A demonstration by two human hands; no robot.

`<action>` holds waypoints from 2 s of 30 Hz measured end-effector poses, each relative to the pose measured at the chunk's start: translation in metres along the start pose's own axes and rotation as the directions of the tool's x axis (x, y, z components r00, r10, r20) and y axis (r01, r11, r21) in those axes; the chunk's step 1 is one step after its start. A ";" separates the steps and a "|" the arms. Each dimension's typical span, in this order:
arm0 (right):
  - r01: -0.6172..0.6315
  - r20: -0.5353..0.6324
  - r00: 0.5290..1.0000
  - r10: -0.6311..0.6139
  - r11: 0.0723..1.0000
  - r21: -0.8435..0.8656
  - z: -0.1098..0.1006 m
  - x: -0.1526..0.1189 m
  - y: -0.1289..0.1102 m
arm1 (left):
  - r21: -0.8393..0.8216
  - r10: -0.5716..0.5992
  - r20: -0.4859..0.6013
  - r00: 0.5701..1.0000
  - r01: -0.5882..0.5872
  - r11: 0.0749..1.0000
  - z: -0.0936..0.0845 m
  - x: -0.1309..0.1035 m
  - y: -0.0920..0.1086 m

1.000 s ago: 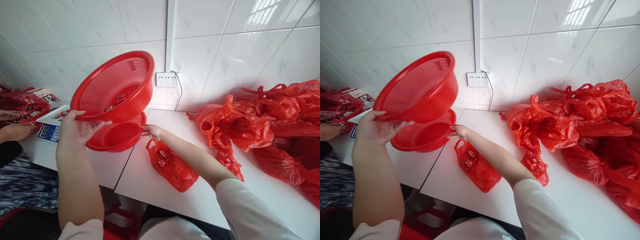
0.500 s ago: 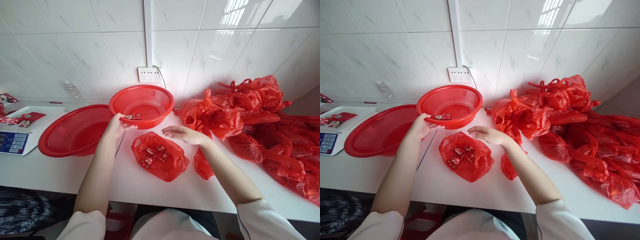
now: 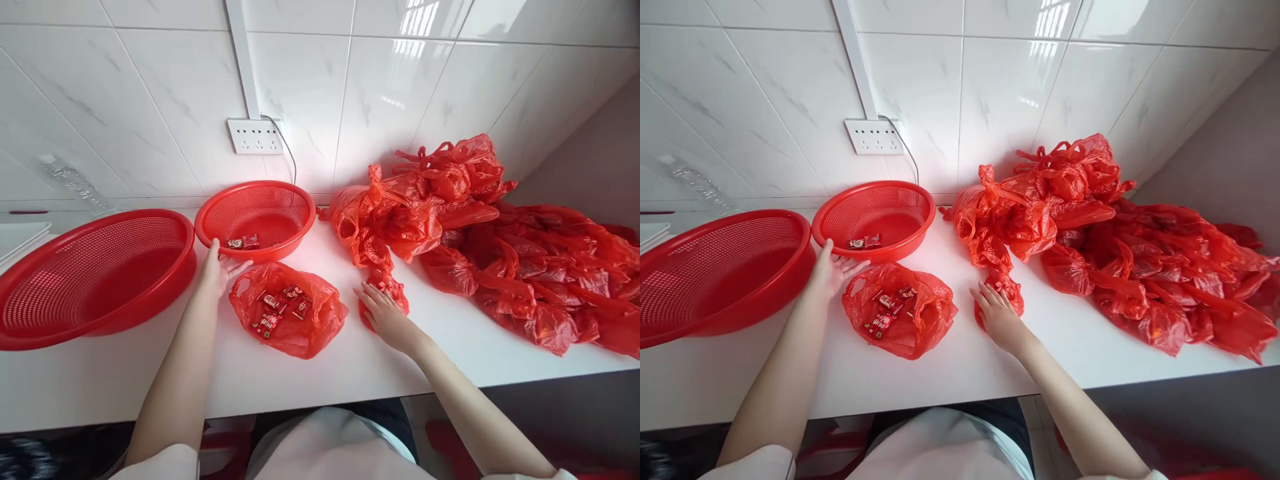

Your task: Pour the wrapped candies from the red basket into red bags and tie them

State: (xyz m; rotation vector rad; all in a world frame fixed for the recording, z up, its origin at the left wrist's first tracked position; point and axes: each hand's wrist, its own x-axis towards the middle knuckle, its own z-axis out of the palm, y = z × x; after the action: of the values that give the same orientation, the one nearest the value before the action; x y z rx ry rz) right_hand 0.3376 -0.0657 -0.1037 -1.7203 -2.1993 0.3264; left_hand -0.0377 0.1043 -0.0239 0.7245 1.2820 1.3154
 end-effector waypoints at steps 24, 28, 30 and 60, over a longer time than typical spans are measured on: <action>0.267 -0.199 0.953 -0.228 0.942 0.203 -0.093 0.035 -0.074 | 0.917 0.204 0.077 0.976 -0.150 0.369 -0.035 -0.148 0.010; 0.208 -0.671 0.741 -0.026 0.959 0.193 -0.121 0.059 -0.073 | 0.607 0.401 0.042 0.915 -0.343 0.717 -0.011 -0.153 0.049; 0.226 -0.744 0.669 -0.017 0.957 0.181 -0.134 0.068 -0.078 | 0.293 0.476 0.138 0.868 -0.495 0.818 0.006 -0.156 0.070; 0.381 -0.383 0.923 -0.032 0.217 0.899 -0.091 0.133 -0.086 | 0.181 -0.115 0.716 0.689 -0.024 0.983 0.115 -0.117 0.036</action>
State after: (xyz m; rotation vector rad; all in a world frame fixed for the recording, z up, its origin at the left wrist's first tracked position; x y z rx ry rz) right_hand 0.2680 0.0404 0.0275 -0.6319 -1.3320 1.0373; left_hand 0.0842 0.0315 0.0659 1.1874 0.7463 0.7258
